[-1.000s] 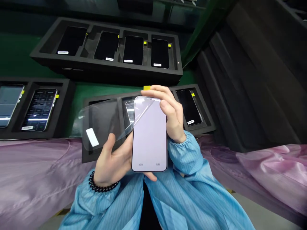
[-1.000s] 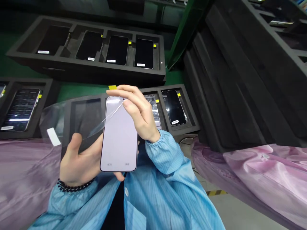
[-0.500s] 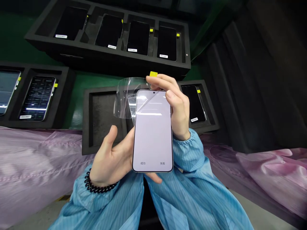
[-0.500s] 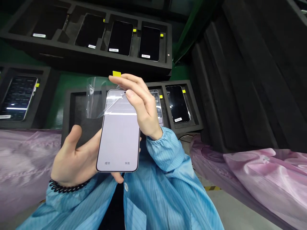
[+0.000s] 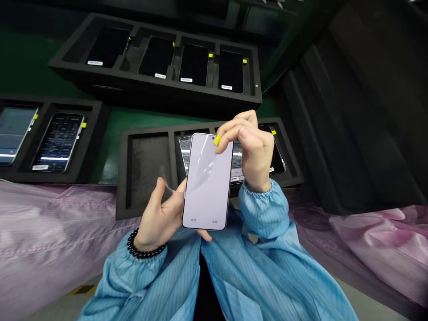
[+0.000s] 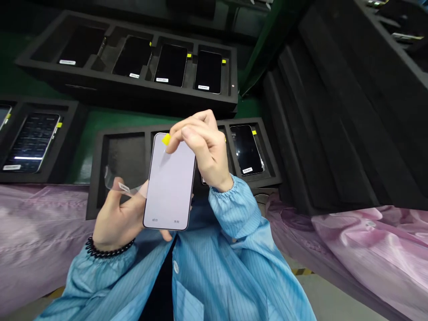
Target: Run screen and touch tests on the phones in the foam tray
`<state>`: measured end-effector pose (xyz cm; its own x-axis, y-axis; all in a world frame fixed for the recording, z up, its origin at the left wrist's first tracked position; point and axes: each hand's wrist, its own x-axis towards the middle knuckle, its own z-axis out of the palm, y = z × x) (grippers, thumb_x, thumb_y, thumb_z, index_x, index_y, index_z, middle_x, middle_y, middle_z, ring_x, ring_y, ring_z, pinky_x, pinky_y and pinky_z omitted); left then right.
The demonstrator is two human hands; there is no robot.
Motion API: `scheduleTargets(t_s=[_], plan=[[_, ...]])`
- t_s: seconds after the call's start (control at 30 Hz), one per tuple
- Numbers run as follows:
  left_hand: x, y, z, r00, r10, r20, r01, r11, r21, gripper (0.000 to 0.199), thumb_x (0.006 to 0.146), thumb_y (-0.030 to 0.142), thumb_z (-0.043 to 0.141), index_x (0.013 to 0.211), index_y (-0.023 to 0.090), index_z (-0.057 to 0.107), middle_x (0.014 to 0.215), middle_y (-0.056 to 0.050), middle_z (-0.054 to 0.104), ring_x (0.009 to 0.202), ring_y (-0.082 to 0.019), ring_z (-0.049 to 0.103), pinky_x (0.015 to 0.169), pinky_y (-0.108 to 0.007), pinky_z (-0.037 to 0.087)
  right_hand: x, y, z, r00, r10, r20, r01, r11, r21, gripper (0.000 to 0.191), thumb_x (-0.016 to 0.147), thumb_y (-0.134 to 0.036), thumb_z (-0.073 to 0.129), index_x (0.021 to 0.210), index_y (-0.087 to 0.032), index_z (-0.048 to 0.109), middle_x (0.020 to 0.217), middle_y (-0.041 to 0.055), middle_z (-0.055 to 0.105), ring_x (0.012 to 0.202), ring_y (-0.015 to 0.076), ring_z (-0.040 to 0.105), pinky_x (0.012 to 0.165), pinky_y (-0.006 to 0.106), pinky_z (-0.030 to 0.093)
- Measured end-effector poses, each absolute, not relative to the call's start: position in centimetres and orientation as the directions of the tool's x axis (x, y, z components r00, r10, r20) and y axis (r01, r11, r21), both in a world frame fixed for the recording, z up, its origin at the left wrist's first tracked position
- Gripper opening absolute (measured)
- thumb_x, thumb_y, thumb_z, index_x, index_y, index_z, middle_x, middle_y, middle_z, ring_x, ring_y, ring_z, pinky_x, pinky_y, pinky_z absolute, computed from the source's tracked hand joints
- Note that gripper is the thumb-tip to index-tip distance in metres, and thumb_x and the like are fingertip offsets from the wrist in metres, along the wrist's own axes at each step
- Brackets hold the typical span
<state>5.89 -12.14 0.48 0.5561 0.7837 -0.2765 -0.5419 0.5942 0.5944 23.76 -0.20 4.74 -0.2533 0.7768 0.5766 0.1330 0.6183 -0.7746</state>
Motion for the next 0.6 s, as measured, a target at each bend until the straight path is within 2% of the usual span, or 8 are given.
scheduleTargets(t_s=[0.13,0.23,0.33,0.4,0.47,0.53,0.6], plan=[[5.6,-12.7,-1.0,0.572,0.795,-0.203,-0.575,0.564,0.593,0.093,0.086,0.088,0.017,0.161,0.033,0.021,0.150,-0.010,0.057,0.083,-0.026,0.075,0.077,-0.046,0.062,24.2,-0.1,5.7,-0.370,0.674,0.639,0.056,0.703,-0.709,0.048,0.107,-0.031,0.040,0.063,-0.020,0.055,0.069,-0.0011,0.063,0.070,0.0145,0.059,0.079,0.037,0.051],[5.6,-12.8,-1.3,0.585,0.797,-0.153,-0.601,0.552,0.578,0.093,0.084,0.089,0.015,0.158,0.036,0.032,0.152,-0.008,0.054,0.091,-0.028,0.074,0.075,-0.043,0.062,24.2,-0.3,5.8,-0.377,0.609,0.698,0.061,0.768,-0.637,0.041,0.107,-0.037,0.040,0.071,-0.022,0.053,0.070,-0.0003,0.060,0.066,0.0154,0.055,0.068,0.034,0.048],[5.5,-12.6,-1.2,0.578,0.811,-0.093,-0.628,0.515,0.583,0.095,0.082,0.090,0.014,0.155,0.035,0.040,0.153,-0.008,0.052,0.088,-0.027,0.074,0.079,-0.045,0.062,24.3,-0.3,5.7,-0.376,0.537,0.755,0.086,0.832,-0.549,0.037,0.106,-0.043,0.042,0.078,-0.023,0.053,0.071,0.0005,0.058,0.067,0.0166,0.055,0.065,0.034,0.047],[5.5,-12.4,-0.9,0.586,0.809,-0.032,-0.643,0.489,0.589,0.099,0.080,0.093,0.016,0.154,0.031,0.042,0.147,-0.010,0.058,0.087,-0.029,0.074,0.081,-0.047,0.061,24.4,-0.2,5.6,-0.381,0.519,0.765,0.112,0.847,-0.519,0.035,0.107,-0.042,0.041,0.079,-0.022,0.052,0.071,0.0005,0.057,0.066,0.0165,0.055,0.065,0.034,0.046],[5.4,-12.3,-0.7,0.601,0.799,0.004,-0.649,0.486,0.586,0.105,0.078,0.095,0.019,0.155,0.028,0.040,0.142,-0.012,0.062,0.096,-0.033,0.072,0.085,-0.049,0.059,24.5,0.0,5.5,-0.390,0.512,0.765,0.140,0.854,-0.500,0.036,0.108,-0.041,0.039,0.080,-0.022,0.052,0.071,0.0004,0.057,0.066,0.0160,0.054,0.065,0.033,0.045],[5.4,-12.3,-0.7,0.603,0.798,-0.005,-0.651,0.495,0.575,0.110,0.075,0.097,0.018,0.157,0.027,0.035,0.145,-0.013,0.058,0.105,-0.036,0.069,0.087,-0.051,0.057,24.6,0.2,5.6,-0.401,0.504,0.765,0.169,0.861,-0.479,0.037,0.109,-0.041,0.036,0.081,-0.022,0.052,0.071,0.0005,0.058,0.067,0.0159,0.054,0.065,0.033,0.046],[5.4,-12.4,-0.9,0.591,0.806,-0.030,-0.648,0.495,0.579,0.113,0.073,0.099,0.018,0.158,0.026,0.033,0.151,-0.014,0.052,0.105,-0.036,0.068,0.087,-0.052,0.057,24.6,0.2,5.7,-0.414,0.481,0.773,0.192,0.876,-0.442,0.039,0.109,-0.041,0.034,0.081,-0.022,0.053,0.072,0.0012,0.060,0.070,0.0165,0.056,0.067,0.033,0.047]])
